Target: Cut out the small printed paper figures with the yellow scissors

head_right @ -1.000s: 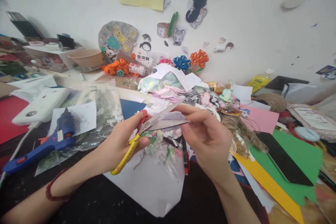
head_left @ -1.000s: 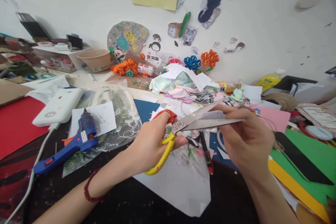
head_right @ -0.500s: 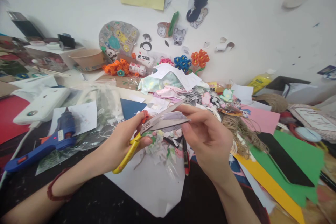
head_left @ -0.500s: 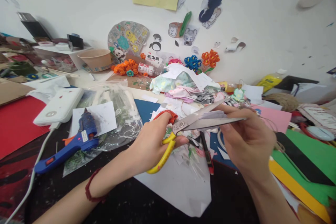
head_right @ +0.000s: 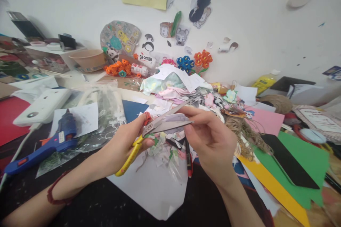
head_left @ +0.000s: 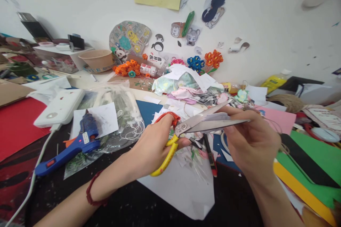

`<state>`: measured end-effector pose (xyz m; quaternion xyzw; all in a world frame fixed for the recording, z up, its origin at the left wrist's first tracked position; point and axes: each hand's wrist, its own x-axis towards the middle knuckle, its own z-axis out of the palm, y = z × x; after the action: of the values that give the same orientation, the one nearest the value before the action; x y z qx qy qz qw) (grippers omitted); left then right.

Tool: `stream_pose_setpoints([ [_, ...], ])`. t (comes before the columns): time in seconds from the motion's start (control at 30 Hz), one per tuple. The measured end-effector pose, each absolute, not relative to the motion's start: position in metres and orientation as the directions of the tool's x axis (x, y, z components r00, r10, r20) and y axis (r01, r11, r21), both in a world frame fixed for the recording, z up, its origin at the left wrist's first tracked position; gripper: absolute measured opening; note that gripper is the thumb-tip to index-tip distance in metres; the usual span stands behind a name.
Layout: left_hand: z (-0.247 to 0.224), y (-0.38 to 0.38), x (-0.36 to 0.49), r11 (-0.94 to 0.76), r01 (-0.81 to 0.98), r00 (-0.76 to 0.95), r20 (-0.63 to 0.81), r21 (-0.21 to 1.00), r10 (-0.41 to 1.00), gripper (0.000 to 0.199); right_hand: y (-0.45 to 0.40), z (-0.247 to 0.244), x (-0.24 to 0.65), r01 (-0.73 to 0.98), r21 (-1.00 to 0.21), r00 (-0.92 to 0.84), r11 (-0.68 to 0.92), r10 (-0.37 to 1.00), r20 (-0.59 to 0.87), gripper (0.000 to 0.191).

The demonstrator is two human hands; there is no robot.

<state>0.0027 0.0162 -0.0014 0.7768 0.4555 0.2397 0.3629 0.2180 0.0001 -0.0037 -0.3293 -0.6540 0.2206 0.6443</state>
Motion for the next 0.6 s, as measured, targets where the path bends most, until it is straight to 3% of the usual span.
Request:
stream_pose_setpoints([
  [0.37,-0.0011,0.0178,0.0022,-0.331,0.574,0.474,0.025,0.749,0.880,0.043,-0.0011,-0.0030,0.2184,0.144,-0.722,0.049,0.677,0.723,0.689,0.017],
  [0.6,-0.0038,0.0196,0.0005,-0.385,0.542,0.490,0.091,0.747,0.867,0.040,0.0003,-0.0045,0.2207,0.151,-0.715,0.058,0.683,0.716,0.696,0.013],
])
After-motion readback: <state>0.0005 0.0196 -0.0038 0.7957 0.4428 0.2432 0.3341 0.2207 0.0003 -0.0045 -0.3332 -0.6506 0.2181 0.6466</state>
